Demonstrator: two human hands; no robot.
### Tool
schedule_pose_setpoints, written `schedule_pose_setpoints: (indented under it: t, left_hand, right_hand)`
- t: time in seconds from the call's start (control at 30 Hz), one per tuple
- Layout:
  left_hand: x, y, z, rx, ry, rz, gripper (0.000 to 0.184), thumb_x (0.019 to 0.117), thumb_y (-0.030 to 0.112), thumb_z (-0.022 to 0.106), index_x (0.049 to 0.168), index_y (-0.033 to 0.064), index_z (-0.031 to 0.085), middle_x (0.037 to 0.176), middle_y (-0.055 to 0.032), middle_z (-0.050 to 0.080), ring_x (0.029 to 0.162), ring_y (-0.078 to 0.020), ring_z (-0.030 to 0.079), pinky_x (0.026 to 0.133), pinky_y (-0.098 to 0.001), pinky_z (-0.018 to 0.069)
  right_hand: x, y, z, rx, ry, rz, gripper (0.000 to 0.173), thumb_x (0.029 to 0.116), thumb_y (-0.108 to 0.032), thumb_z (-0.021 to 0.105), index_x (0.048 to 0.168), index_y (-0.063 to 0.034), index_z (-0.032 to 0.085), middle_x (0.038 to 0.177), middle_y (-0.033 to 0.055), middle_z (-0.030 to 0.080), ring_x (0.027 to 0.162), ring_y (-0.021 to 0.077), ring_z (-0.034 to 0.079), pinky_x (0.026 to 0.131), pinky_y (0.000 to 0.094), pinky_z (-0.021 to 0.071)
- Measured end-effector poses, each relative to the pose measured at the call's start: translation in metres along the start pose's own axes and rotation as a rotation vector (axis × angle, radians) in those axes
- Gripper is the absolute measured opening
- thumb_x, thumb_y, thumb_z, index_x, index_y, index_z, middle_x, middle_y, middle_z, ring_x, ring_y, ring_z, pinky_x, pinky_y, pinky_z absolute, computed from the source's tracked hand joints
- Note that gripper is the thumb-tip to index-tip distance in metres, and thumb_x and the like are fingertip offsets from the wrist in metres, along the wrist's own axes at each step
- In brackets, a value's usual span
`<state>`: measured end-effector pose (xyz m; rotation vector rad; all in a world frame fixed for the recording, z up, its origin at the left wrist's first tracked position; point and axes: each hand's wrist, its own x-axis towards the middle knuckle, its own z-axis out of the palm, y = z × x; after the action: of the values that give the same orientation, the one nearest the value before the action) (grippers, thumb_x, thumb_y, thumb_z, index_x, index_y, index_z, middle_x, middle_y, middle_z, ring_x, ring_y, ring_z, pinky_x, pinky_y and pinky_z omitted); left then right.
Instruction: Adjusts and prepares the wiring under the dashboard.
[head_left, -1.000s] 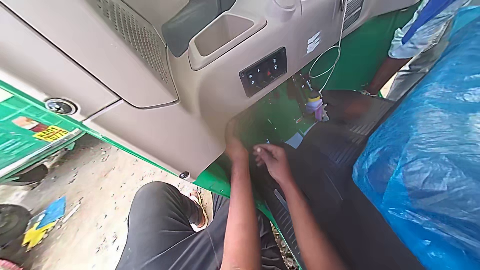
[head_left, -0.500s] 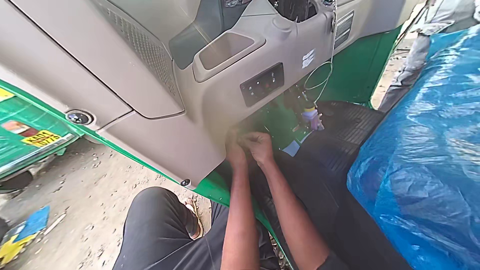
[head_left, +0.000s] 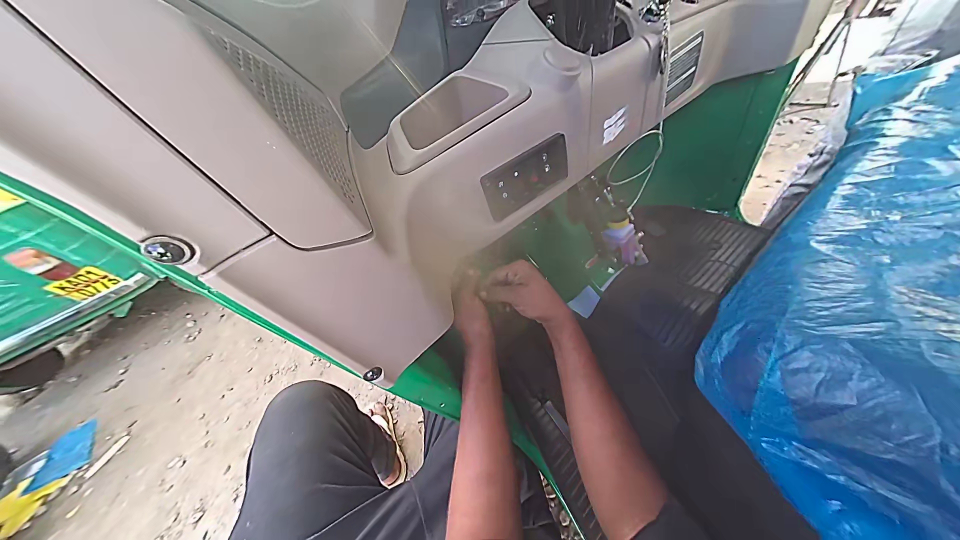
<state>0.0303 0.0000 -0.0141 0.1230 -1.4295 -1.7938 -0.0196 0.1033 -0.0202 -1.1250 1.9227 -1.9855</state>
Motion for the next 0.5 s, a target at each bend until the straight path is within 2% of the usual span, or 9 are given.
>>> schedule_pose_setpoints:
  t: [0.1, 0.17, 0.27, 0.33, 0.4, 0.5]
  left_hand:
    - [0.0, 0.002, 0.001, -0.08, 0.025, -0.063, 0.021, 0.0988, 0.002, 0.054, 0.105, 0.0028, 0.074, 0.095, -0.0026, 0.073, 0.084, -0.0089, 0.066, 0.078, -0.0264, 0.0548]
    - [0.0, -0.001, 0.003, -0.166, 0.048, -0.092, 0.017, 0.1008, 0.003, 0.054, 0.106, 0.0024, 0.07, 0.095, -0.0049, 0.072, 0.087, -0.0123, 0.068, 0.079, -0.029, 0.0567]
    - [-0.002, -0.01, 0.005, -0.217, 0.071, -0.045, 0.017, 0.103, 0.003, 0.052, 0.115, -0.0003, 0.064, 0.102, -0.0096, 0.073, 0.094, -0.0177, 0.07, 0.086, -0.0351, 0.0582]
    - [-0.005, -0.019, 0.002, -0.197, 0.003, 0.061, 0.019, 0.1038, 0.006, 0.051, 0.114, -0.0005, 0.065, 0.107, -0.0104, 0.072, 0.103, -0.0198, 0.069, 0.093, -0.0378, 0.0566]
    - [-0.008, -0.023, -0.002, -0.217, -0.076, 0.141, 0.022, 0.1002, 0.007, 0.057, 0.117, -0.002, 0.068, 0.114, -0.0132, 0.071, 0.11, -0.0221, 0.067, 0.097, -0.0386, 0.0549]
    - [-0.011, -0.022, -0.003, -0.245, -0.109, 0.154, 0.034, 0.0937, 0.004, 0.066, 0.127, -0.0041, 0.064, 0.121, -0.0148, 0.07, 0.113, -0.0208, 0.066, 0.098, -0.0358, 0.055]
  right_hand:
    - [0.004, 0.004, -0.006, 0.042, -0.061, -0.09, 0.014, 0.0975, -0.009, 0.064, 0.099, 0.0014, 0.074, 0.079, 0.006, 0.069, 0.061, 0.009, 0.058, 0.056, 0.0249, 0.0506]
    - [0.005, 0.013, -0.003, 0.141, -0.008, -0.158, 0.016, 0.0997, -0.011, 0.061, 0.1, 0.0011, 0.072, 0.078, 0.0056, 0.066, 0.06, 0.0086, 0.056, 0.055, 0.024, 0.0485]
    - [0.004, 0.021, 0.012, 0.234, 0.192, -0.185, 0.02, 0.1012, -0.011, 0.055, 0.097, 0.0002, 0.071, 0.075, 0.0045, 0.065, 0.058, 0.008, 0.054, 0.054, 0.0237, 0.0465]
    - [0.005, 0.022, 0.019, 0.24, 0.285, -0.17, 0.018, 0.1006, -0.01, 0.058, 0.096, -0.0004, 0.072, 0.071, 0.0035, 0.062, 0.057, 0.0082, 0.052, 0.054, 0.0242, 0.0461]
    - [0.005, 0.019, 0.021, 0.23, 0.324, -0.179, 0.014, 0.0987, -0.007, 0.062, 0.095, 0.0003, 0.073, 0.072, 0.0052, 0.064, 0.058, 0.0092, 0.054, 0.054, 0.0251, 0.0473]
    - [0.004, 0.013, 0.021, 0.192, 0.335, -0.226, 0.012, 0.0977, -0.004, 0.063, 0.097, 0.0011, 0.073, 0.077, 0.0077, 0.067, 0.063, 0.011, 0.058, 0.058, 0.0268, 0.0506]
